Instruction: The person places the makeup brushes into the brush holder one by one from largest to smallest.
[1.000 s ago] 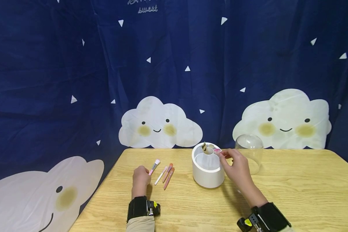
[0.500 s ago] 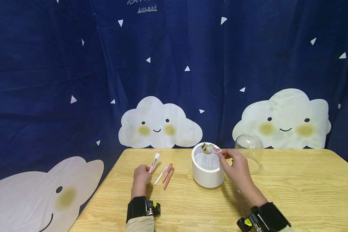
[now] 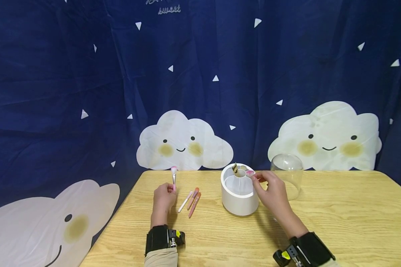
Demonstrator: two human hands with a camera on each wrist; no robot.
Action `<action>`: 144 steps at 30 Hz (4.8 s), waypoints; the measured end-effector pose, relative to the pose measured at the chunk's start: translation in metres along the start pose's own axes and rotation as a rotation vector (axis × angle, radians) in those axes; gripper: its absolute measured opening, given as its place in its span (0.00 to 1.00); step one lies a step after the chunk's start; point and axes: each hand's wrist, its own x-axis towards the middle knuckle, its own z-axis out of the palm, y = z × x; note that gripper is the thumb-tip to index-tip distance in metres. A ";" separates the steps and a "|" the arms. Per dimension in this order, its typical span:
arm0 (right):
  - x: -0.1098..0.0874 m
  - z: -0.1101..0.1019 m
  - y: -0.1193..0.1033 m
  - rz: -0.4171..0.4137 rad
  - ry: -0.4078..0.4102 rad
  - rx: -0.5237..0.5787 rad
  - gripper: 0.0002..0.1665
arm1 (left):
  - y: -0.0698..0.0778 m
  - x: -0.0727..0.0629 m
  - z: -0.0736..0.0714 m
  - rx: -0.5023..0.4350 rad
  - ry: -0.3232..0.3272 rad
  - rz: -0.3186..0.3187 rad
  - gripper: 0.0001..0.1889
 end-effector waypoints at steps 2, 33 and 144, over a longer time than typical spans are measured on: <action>0.000 0.000 0.000 -0.002 0.002 -0.003 0.03 | 0.002 0.001 0.000 -0.014 0.005 0.011 0.05; 0.001 -0.001 0.001 0.046 -0.029 -0.015 0.04 | 0.082 -0.018 0.006 -0.151 -0.025 0.360 0.03; 0.012 -0.013 -0.010 0.030 0.099 0.211 0.07 | 0.117 -0.048 0.055 -0.083 -0.146 0.383 0.20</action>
